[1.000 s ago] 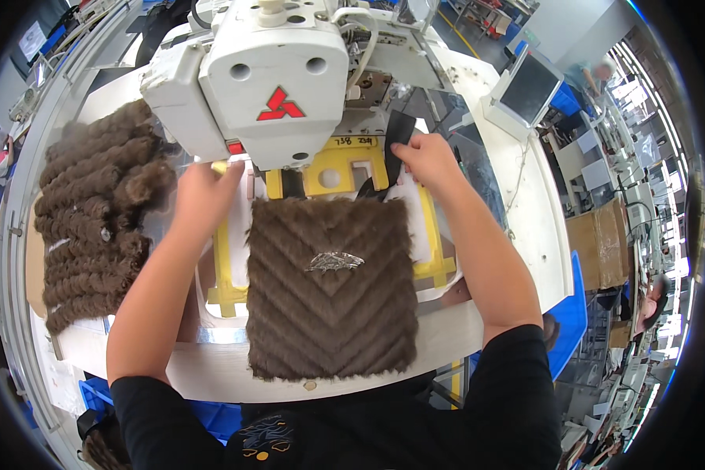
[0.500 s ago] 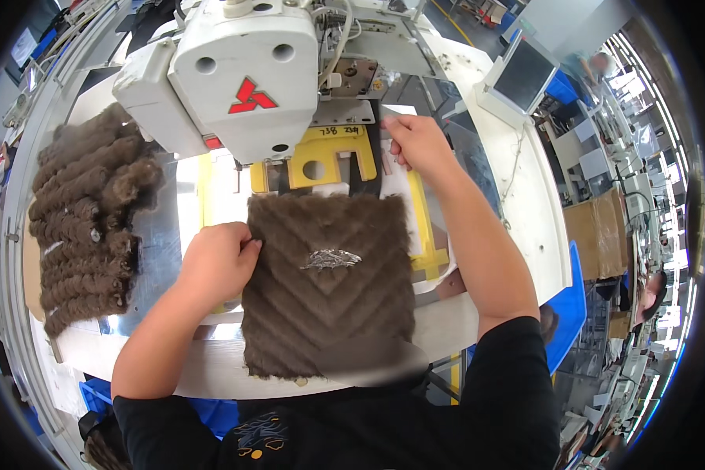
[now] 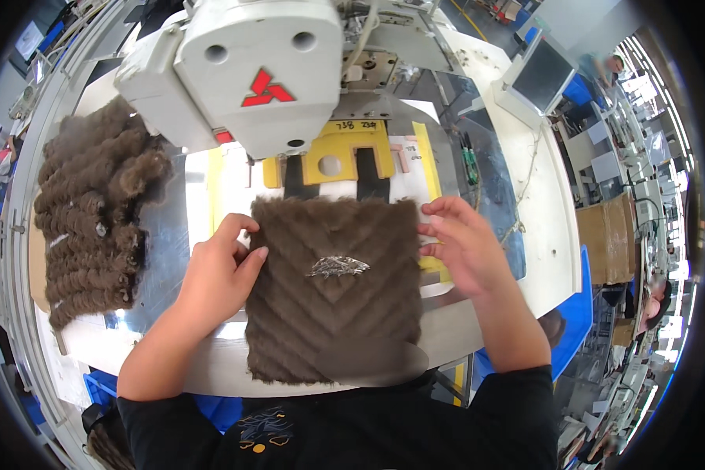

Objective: Sewing and assembling fur pelt strips onto a base material using an industrial sewing machine.

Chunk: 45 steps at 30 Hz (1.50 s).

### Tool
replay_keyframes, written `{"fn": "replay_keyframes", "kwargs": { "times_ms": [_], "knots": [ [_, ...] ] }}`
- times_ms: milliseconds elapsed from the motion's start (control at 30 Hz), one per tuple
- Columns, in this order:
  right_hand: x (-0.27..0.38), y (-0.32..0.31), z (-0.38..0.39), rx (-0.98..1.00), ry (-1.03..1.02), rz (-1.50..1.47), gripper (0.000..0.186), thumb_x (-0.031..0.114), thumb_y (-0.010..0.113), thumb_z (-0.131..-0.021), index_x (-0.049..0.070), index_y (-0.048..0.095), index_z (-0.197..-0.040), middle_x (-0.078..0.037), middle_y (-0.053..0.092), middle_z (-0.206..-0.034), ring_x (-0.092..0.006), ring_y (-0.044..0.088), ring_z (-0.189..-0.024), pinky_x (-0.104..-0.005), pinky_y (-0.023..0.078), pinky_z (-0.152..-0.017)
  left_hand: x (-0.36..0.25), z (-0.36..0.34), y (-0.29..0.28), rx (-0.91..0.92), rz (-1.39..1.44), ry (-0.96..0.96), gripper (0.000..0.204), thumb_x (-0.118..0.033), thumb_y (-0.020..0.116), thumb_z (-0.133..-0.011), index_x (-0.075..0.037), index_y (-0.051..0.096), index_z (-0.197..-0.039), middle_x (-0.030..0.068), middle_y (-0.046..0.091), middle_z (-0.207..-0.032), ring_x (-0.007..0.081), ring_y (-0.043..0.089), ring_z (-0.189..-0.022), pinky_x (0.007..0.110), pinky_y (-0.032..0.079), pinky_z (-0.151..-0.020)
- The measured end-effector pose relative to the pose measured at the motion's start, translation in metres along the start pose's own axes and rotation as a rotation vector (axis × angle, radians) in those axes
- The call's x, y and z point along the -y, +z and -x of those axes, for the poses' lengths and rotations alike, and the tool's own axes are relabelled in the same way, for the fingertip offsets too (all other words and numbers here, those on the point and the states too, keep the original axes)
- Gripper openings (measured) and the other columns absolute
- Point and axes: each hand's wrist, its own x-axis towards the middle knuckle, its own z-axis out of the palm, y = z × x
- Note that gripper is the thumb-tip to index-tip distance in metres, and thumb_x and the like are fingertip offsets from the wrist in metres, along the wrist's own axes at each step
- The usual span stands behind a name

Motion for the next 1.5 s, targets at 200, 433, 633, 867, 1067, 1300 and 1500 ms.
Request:
{"fn": "replay_keyframes", "kwargs": {
  "times_ms": [200, 433, 633, 867, 1067, 1300, 1500],
  "knots": [
    [-0.007, 0.011, 0.013, 0.058, -0.083, 0.769, 0.038, 0.021, 0.069, -0.098, 0.003, 0.059, -0.129, -0.009, 0.066, -0.087, -0.0178, 0.065, -0.074, -0.0355, 0.051, -0.070, 0.008, 0.003, 0.009, -0.032, -0.159, 0.094, 0.029, -0.010, 0.069, -0.094, -0.002, 0.067, -0.122, 0.0221, 0.068, -0.075, 0.0379, 0.068, -0.067, 0.042, 0.054, -0.066],
    [-0.005, 0.025, 0.002, -0.019, -0.340, 1.191, 0.043, 0.022, 0.061, -0.099, 0.000, 0.060, -0.136, -0.025, 0.071, -0.111, -0.0429, 0.068, -0.101, -0.0486, 0.053, -0.090, 0.008, -0.009, 0.011, -0.094, -0.316, 0.220, 0.036, -0.011, 0.065, -0.095, 0.003, 0.066, -0.128, 0.0256, 0.070, -0.084, 0.0428, 0.069, -0.078, 0.047, 0.055, -0.075],
    [0.008, 0.027, -0.033, -0.028, -0.444, 1.265, 0.041, 0.019, 0.060, -0.098, -0.002, 0.063, -0.133, -0.026, 0.070, -0.115, -0.0445, 0.066, -0.106, -0.0501, 0.052, -0.094, 0.000, -0.040, 0.007, -0.065, -0.389, 0.191, 0.037, -0.013, 0.065, -0.096, 0.004, 0.064, -0.128, 0.0274, 0.070, -0.088, 0.0460, 0.068, -0.086, 0.051, 0.054, -0.081],
    [0.025, 0.034, -0.063, -0.064, -0.382, 1.281, 0.041, 0.017, 0.063, -0.095, -0.003, 0.064, -0.131, -0.028, 0.071, -0.109, -0.0473, 0.065, -0.106, -0.0515, 0.051, -0.093, 0.001, -0.063, 0.002, -0.017, -0.423, 0.154, 0.034, -0.011, 0.062, -0.097, 0.004, 0.061, -0.127, 0.0257, 0.071, -0.093, 0.0449, 0.069, -0.089, 0.052, 0.054, -0.081],
    [0.026, 0.033, -0.069, -0.078, -0.380, 1.190, 0.049, 0.009, 0.066, -0.092, 0.001, 0.058, -0.139, -0.026, 0.070, -0.100, -0.0439, 0.067, -0.086, -0.0473, 0.053, -0.079, 0.010, -0.068, 0.007, -0.110, -0.363, 0.153, 0.031, -0.013, 0.062, -0.096, 0.004, 0.056, -0.121, 0.0246, 0.070, -0.080, 0.0450, 0.069, -0.075, 0.053, 0.055, -0.069],
    [0.023, 0.032, -0.076, -0.096, -0.395, 1.262, 0.053, 0.006, 0.064, -0.091, 0.004, 0.054, -0.142, -0.023, 0.066, -0.084, -0.0432, 0.065, -0.076, -0.0469, 0.051, -0.069, 0.008, -0.077, -0.002, 0.029, -0.451, 0.186, 0.027, -0.015, 0.061, -0.097, 0.002, 0.055, -0.118, 0.0196, 0.069, -0.075, 0.0415, 0.069, -0.071, 0.050, 0.056, -0.065],
    [0.014, 0.033, -0.075, -0.068, -0.573, 1.288, 0.035, 0.004, 0.063, -0.091, 0.001, 0.063, -0.126, -0.025, 0.067, -0.085, -0.0457, 0.064, -0.076, -0.0467, 0.051, -0.068, 0.017, -0.064, 0.000, -0.033, -0.418, 0.263, 0.029, -0.016, 0.059, -0.099, 0.003, 0.061, -0.121, 0.0156, 0.070, -0.079, 0.0340, 0.071, -0.074, 0.045, 0.056, -0.065]
  ]
}}
